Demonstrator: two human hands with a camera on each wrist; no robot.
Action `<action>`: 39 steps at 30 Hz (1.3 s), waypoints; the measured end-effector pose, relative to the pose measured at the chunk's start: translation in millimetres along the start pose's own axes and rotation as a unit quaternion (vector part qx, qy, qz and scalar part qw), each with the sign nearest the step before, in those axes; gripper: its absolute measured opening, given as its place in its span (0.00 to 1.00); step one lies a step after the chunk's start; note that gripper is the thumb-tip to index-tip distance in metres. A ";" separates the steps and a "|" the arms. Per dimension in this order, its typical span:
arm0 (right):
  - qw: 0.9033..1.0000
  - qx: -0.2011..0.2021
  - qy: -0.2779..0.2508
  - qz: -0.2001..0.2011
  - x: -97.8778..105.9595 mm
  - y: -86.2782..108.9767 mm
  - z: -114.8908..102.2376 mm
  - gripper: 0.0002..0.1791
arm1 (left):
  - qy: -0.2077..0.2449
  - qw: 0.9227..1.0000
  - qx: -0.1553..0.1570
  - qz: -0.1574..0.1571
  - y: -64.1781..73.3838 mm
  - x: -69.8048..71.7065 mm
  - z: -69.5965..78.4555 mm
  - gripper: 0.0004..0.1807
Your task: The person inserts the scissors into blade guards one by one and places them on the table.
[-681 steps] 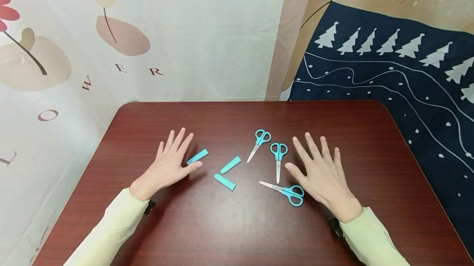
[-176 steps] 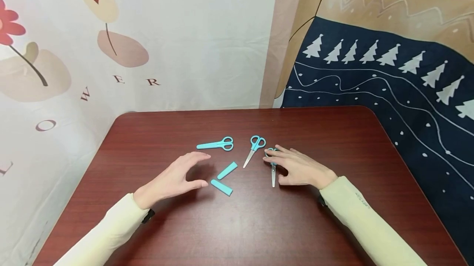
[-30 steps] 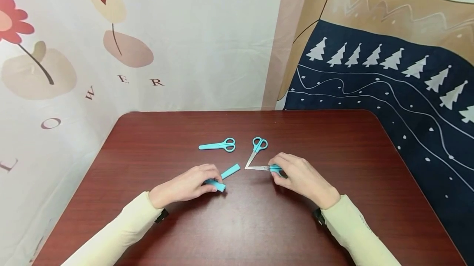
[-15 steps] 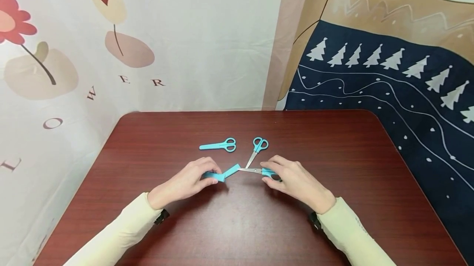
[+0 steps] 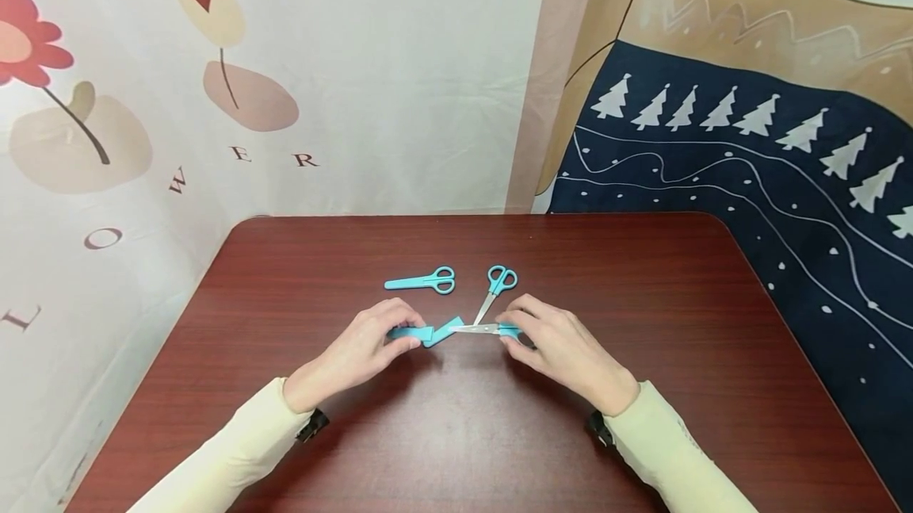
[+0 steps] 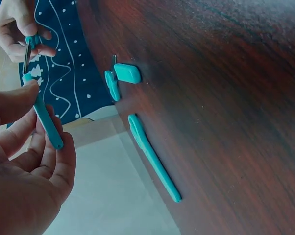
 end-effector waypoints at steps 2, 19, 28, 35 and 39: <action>1.000 0.005 -0.001 0.001 -0.8 -1.2 -1.6 0.17 | -0.008 1.000 0.001 0.008 1.1 0.1 0.8 0.09; 1.000 0.019 0.009 0.000 -4.1 -12.1 -10.4 0.15 | -0.047 0.998 -0.012 0.042 2.3 -5.1 2.7 0.08; 1.000 0.014 0.009 -0.008 -7.8 -13.9 -10.2 0.14 | -0.042 0.998 -0.007 0.052 4.9 -10.5 2.7 0.08; 1.000 0.014 0.012 -0.011 -9.3 -15.3 -11.5 0.14 | -0.045 0.997 -0.009 0.055 5.1 -10.7 4.9 0.08; 1.000 0.019 0.015 -0.009 -11.2 -16.7 -13.5 0.13 | -0.047 0.997 -0.016 0.064 7.0 -10.9 5.8 0.08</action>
Point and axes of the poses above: each hand's wrist, its own y-axis away from the middle knuckle, its own x-axis out of the back of the hand, z = x × y, the point moved 2 cm from there along -y, towards the middle knuckle, and after that the axes turned 8 degrees about -z, right-handed, at the moved point
